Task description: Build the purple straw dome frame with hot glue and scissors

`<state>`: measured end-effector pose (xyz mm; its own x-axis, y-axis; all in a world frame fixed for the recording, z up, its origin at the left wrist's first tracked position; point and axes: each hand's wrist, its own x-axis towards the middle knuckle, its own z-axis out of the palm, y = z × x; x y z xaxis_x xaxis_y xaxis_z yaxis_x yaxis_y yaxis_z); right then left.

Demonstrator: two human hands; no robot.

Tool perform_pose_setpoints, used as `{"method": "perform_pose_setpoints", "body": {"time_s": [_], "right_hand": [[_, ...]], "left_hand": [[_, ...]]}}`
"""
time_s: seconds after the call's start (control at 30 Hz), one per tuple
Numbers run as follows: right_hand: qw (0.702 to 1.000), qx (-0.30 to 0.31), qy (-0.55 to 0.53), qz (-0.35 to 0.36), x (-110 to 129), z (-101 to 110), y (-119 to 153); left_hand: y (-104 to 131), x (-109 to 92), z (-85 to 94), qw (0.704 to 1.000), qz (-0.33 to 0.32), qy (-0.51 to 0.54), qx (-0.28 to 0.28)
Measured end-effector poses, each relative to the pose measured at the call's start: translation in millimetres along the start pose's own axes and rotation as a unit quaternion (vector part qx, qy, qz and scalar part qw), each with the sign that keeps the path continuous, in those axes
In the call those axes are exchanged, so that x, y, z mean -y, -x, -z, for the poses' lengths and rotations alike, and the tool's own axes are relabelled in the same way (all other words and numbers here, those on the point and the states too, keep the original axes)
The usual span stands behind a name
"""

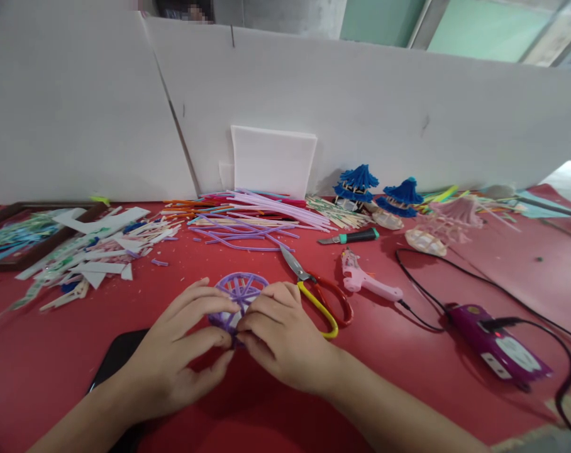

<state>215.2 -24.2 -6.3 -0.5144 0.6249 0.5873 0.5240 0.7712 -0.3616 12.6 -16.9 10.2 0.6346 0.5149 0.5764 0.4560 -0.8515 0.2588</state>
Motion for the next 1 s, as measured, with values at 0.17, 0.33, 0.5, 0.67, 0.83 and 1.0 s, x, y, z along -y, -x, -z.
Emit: {"method": "perform_pose_setpoints", "body": {"time_s": [0.17,0.33,0.5,0.67,0.83,1.0], "right_hand": [[1.000,0.018,0.001,-0.001,-1.6,0.4,1.1],[1.000,0.008,-0.004,0.001,-3.5,-1.4,2.0],[1.000,-0.011,0.012,0.005,-3.6,-2.8,3.4],[0.999,-0.040,0.011,0.021,-4.3,-2.7,3.9],[0.998,-0.053,-0.004,0.025,-5.1,-3.8,4.2],[0.998,-0.055,-0.034,0.011,-6.6,-2.4,4.6]], "left_hand": [[1.8,1.6,3.3,0.999,-0.007,0.035,0.016],[0.8,3.1,2.9,1.000,0.013,0.019,-0.001],[-0.2,2.4,-0.4,1.000,-0.013,-0.024,-0.002],[2.1,4.8,-4.3,1.000,-0.008,-0.013,0.006],[2.5,7.2,-5.9,1.000,-0.002,0.006,0.003],[2.1,7.9,-4.6,1.000,-0.008,0.014,-0.005]]}}
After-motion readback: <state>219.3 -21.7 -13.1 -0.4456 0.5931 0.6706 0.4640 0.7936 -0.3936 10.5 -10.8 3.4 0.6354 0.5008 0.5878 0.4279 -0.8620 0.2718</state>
